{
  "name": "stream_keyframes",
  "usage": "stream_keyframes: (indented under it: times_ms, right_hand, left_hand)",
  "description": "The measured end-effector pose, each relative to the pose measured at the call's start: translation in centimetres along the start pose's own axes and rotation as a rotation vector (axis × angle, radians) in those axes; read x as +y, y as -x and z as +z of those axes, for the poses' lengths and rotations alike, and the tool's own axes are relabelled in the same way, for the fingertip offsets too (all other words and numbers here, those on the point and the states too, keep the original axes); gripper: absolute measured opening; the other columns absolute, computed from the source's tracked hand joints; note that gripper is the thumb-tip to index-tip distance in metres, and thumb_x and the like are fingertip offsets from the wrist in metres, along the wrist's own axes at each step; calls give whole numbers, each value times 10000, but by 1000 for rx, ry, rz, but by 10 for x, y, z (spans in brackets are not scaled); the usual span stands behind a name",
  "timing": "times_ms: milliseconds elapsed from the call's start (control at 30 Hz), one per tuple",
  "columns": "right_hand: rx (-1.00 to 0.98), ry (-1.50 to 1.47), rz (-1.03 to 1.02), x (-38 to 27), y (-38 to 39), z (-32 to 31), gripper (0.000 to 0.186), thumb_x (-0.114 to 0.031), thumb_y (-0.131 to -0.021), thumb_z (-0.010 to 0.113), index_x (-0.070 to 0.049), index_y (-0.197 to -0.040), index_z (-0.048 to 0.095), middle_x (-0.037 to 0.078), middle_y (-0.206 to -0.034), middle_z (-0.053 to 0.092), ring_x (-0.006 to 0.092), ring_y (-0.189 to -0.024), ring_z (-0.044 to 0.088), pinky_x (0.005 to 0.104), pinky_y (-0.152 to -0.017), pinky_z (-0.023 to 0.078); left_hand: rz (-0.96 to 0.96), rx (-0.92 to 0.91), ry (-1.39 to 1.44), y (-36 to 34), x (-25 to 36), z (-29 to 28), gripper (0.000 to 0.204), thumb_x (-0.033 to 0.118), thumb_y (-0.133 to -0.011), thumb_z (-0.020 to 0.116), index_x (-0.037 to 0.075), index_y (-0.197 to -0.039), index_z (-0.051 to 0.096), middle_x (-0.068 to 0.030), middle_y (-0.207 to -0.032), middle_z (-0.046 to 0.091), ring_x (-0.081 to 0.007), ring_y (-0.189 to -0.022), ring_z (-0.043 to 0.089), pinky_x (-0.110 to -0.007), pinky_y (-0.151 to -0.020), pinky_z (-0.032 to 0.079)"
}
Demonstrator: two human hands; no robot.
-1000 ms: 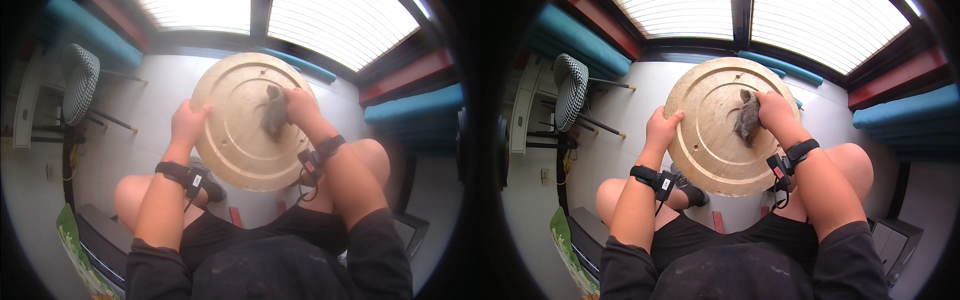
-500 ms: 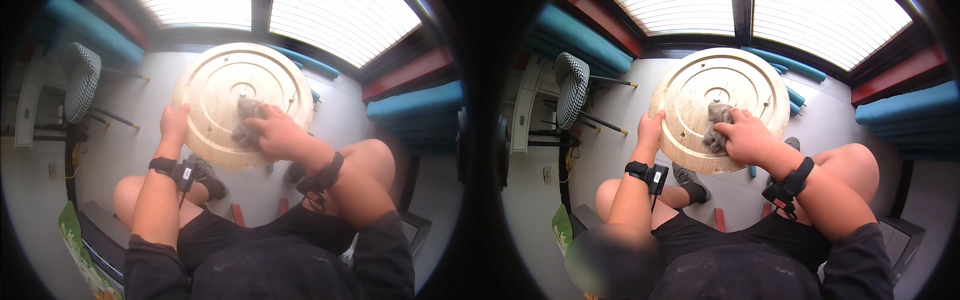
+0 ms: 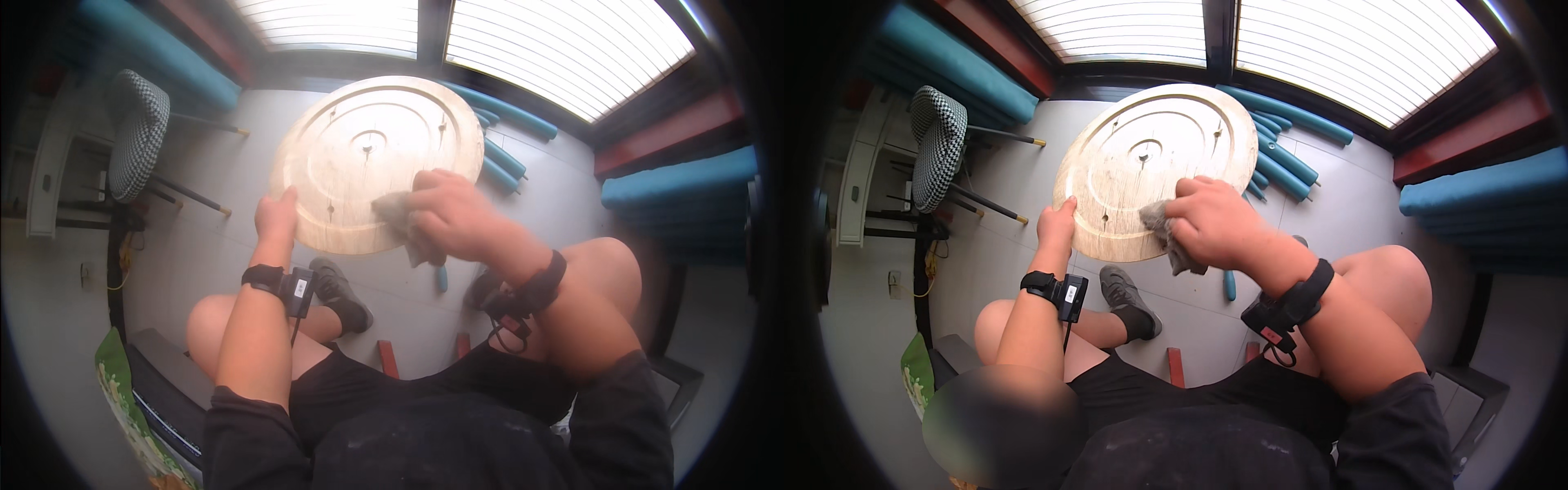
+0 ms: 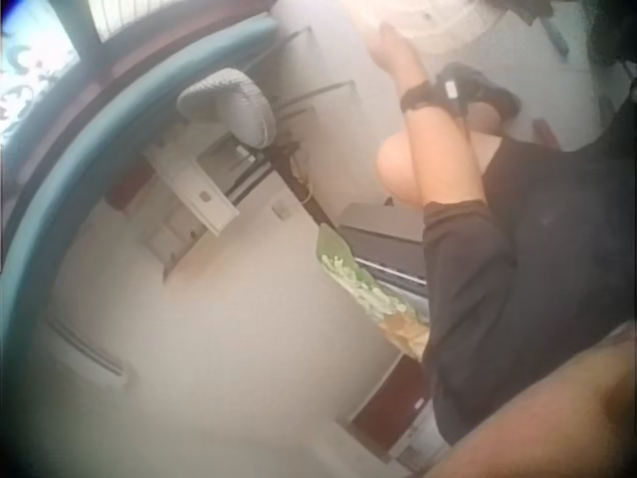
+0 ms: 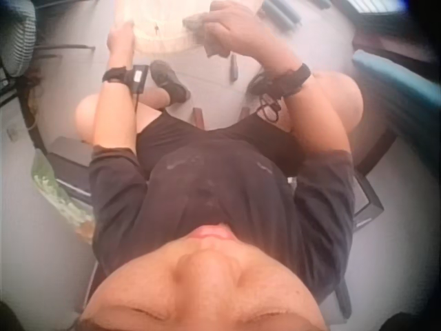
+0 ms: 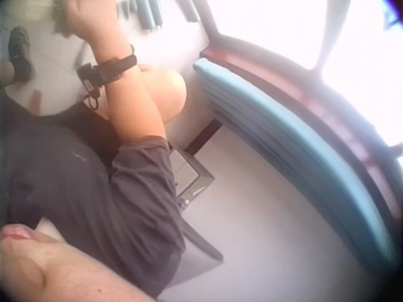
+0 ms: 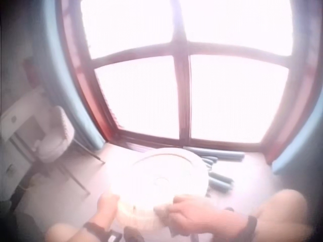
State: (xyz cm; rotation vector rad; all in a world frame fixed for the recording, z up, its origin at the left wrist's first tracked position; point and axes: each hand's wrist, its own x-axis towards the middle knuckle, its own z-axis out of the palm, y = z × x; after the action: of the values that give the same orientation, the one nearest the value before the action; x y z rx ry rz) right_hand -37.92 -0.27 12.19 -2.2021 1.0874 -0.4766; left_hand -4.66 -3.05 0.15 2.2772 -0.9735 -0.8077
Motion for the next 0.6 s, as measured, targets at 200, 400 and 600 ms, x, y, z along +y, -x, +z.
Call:
stream_keyframes:
  times_ms: [200, 400, 600]
  right_hand:
    - [343, 181, 326, 40, -3, -28, 444, -417, -1010, 595, -58, -831, 784, 161, -854, 653, 354, -921, 609, 461, -842, 485]
    - [571, -335, 791, 96, 0, -20, 367, -357, -963, 682, -4, -861, 674, 139, -843, 657, 253, -764, 640, 390, -705, 537]
    - [781, -856, 940, 89, -6, -8, 305, -296, -1003, 662, -15, -1107, 602, 119, -977, 692, 214, -819, 681, 388, -815, 580]
  left_hand:
    - [-62, 1, 0, -6, -3, 0, 661, 416, -899, 739, -151, -1224, 644, -318, -1208, 694, -415, -1130, 687, -445, -965, 531]
    - [-66, -5, -6, -13, -10, 1, 652, 407, -896, 753, -178, -1170, 661, -316, -1142, 713, -401, -1054, 709, -440, -918, 541]
    - [-29, 9, -4, -11, -17, 1, 654, 400, -892, 771, -187, -1154, 658, -301, -1103, 721, -373, -1001, 720, -429, -876, 550]
